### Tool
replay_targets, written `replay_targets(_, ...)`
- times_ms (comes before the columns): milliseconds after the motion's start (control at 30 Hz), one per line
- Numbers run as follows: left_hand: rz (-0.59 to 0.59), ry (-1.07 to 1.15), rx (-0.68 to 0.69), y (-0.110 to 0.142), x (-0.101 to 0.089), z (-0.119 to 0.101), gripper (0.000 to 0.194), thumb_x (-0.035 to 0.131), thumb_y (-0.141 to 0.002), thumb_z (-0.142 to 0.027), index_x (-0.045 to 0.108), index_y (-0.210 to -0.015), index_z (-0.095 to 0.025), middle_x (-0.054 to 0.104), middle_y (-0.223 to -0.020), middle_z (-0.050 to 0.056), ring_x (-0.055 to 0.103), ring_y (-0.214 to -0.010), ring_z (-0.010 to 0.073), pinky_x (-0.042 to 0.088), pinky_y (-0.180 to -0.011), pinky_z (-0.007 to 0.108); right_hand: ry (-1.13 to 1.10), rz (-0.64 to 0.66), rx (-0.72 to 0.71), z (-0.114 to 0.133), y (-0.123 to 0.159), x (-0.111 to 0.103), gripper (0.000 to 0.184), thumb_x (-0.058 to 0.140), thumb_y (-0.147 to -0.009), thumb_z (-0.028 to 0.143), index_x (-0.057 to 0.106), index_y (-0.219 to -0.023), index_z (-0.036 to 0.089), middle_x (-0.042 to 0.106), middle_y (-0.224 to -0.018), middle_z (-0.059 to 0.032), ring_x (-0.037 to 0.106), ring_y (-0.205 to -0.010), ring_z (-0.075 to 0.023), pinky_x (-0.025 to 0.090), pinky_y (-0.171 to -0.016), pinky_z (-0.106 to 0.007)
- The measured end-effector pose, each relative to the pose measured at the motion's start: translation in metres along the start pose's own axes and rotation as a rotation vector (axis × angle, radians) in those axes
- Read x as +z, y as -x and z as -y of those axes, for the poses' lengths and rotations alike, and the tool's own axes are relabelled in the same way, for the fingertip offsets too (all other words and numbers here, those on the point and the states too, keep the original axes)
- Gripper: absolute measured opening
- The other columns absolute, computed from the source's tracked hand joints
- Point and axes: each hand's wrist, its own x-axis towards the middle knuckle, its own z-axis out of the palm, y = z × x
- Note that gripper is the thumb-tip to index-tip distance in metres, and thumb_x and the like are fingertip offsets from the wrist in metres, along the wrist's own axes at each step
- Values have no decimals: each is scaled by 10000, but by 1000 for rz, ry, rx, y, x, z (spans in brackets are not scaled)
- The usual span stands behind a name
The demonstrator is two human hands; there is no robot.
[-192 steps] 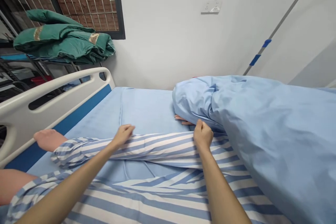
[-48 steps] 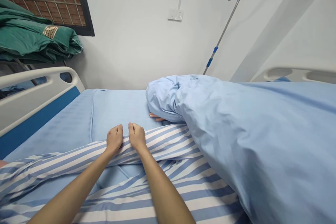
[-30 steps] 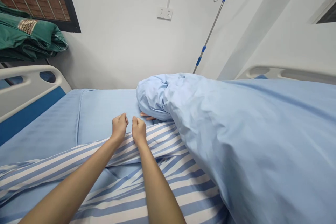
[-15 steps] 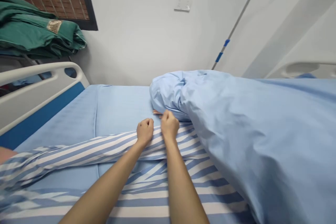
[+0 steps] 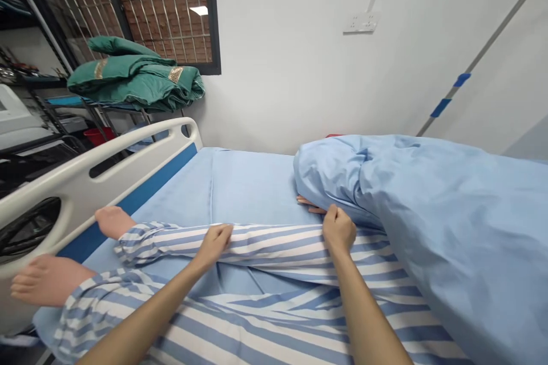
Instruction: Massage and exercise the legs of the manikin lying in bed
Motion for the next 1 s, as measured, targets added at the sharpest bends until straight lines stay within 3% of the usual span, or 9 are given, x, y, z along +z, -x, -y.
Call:
replay_targets(100,-94,43,-128,45,-69,29,431,374,-804,-464,368,-482,-178,358,-455,-32,357,-480,98,295,-535,237,2,8,-17,-4,0,2,448,297,-880,365,660,-794,115,627,-742,-158,437,-590,-191,248,-569,-295)
replay_targets(200,-208,81,-250,89,-113,49,454,377,-790,-506,338,-467,-189,318,-410,-36,323,-441,100,293,-512,239,0,-1,-46,-7,-1,2,447,280,-888,336,652,-851,93,630,-786,-180,477,-634,-214,270,-588,-302)
replay_targets(300,-247,11,-231,116,-129,63,453,354,-791,-532,326,-497,-188,322,-453,-32,326,-476,106,293,-521,238,28,43,-71,-6,-2,-2,417,290,-888,317,644,-840,101,630,-788,-183,502,-660,-233,289,-597,-310)
replay_targets(433,-235,-153,-148,123,-128,72,418,328,-802,-509,299,-543,-183,345,-528,-24,376,-560,119,289,-566,238,61,132,-120,15,15,-8,335,333,-871,313,618,-785,159,623,-743,-139,509,-638,-226,302,-600,-311)
replay_targets(533,-223,-223,-140,121,-126,74,404,305,-814,-491,284,-554,-181,346,-526,-27,397,-568,121,274,-576,240,-106,202,-224,49,65,-7,324,329,-862,359,562,-707,197,598,-679,-88,501,-626,-209,307,-593,-299)
replay_targets(667,-230,-295,-125,121,-125,75,379,304,-823,-451,306,-556,-182,385,-526,-26,430,-580,128,281,-599,244,-463,365,-346,111,180,6,448,292,-845,534,438,-569,213,518,-559,-31,441,-550,-181,304,-560,-287)
replay_targets(800,-244,-390,-120,121,-128,80,339,305,-834,-384,381,-567,-189,486,-567,-3,481,-622,152,311,-639,259,-616,567,-465,178,286,18,455,310,-860,513,414,-540,207,482,-525,-12,416,-517,-161,257,-525,-274)
replay_targets(900,-226,-439,-103,122,-138,85,321,305,-844,-356,472,-623,-196,575,-660,26,526,-693,176,339,-679,274,-604,640,-547,216,328,21,432,304,-883,457,466,-571,206,536,-565,-26,452,-537,-166,234,-533,-275)
replay_targets(1000,-192,-432,-92,123,-148,91,297,312,-845,-318,556,-726,-197,633,-785,57,557,-791,200,366,-723,286,-582,630,-578,235,346,26,427,300,-891,431,506,-589,210,576,-598,-41,489,-562,-176,242,-541,-275)
